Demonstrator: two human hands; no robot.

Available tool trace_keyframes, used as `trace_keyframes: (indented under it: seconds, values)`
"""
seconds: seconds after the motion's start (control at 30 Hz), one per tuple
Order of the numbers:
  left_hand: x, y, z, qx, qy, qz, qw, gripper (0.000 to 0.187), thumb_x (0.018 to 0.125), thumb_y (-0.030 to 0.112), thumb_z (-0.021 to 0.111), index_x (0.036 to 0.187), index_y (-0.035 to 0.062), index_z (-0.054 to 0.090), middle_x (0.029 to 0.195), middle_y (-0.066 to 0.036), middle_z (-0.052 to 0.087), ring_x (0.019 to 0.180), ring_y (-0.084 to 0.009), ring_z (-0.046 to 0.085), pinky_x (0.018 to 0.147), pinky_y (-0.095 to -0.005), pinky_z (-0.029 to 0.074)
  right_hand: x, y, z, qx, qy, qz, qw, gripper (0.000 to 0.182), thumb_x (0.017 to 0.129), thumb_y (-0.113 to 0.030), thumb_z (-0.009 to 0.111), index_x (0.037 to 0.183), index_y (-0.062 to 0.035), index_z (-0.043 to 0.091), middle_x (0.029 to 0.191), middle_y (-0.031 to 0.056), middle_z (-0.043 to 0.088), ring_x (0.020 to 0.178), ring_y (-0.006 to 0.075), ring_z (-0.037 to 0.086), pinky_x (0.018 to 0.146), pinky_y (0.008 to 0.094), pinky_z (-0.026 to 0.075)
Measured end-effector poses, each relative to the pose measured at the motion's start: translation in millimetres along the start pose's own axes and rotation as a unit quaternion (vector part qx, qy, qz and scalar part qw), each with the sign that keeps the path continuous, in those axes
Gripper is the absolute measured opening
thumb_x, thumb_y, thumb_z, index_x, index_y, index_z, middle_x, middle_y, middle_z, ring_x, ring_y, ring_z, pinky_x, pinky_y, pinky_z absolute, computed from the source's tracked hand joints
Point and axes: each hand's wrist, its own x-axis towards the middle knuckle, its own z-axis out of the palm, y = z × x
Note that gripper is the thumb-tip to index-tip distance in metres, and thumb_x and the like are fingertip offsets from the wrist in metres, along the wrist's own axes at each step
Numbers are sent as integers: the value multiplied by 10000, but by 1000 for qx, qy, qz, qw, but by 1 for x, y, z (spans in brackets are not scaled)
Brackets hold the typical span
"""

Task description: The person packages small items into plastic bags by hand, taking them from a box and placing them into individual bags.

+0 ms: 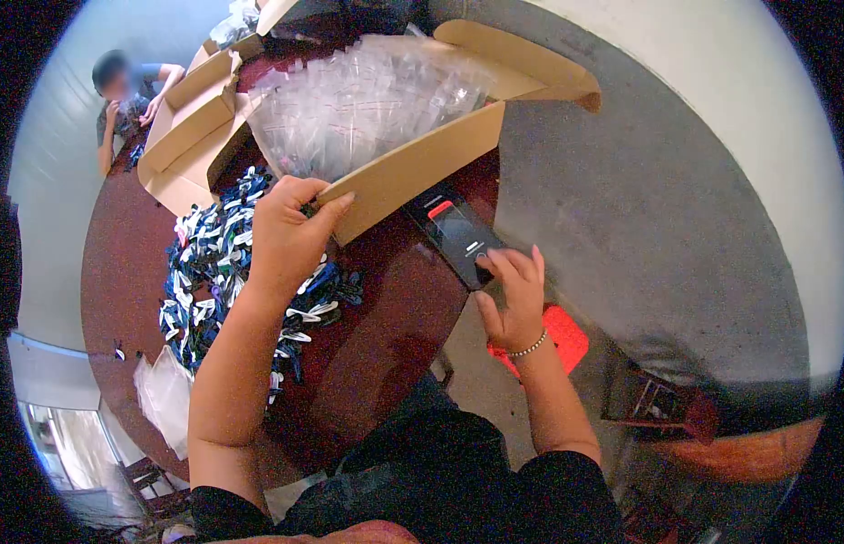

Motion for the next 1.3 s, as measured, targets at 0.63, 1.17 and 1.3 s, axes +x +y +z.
trace_keyframes:
  seconds: [0.63, 1.17, 1.3]
  values:
    - [0, 0, 3, -16, -1, -2, 1000, 156, 760, 159, 708, 792, 8, 687, 654, -135, 574, 667, -268, 550, 613, -362, 444, 80, -10, 10, -99, -141, 101, 980, 864, 616, -340, 821, 1319, -33, 425, 1183, 182, 559, 1104, 369, 495, 980, 455, 340]
    - [-1, 0, 1, 15, -30, -10, 999, 173, 752, 127, 751, 837, -11, 691, 735, -95, 611, 671, -190, 577, 629, -296, 450, 42, -24, 8, -28, -9, 159, 987, 529, 799, -297, 729, 1160, 26, 517, 1059, 190, 597, 943, 323, 570, 873, 384, 449]
    - [-1, 0, 1, 16, -27, -11, 999, 176, 748, 129, 755, 831, -12, 689, 723, -96, 607, 665, -194, 575, 631, -298, 449, 8, 2, 11, 76, 5, 314, 947, 374, 907, -313, 620, 1067, 23, 576, 960, 134, 635, 868, 251, 600, 795, 343, 479]
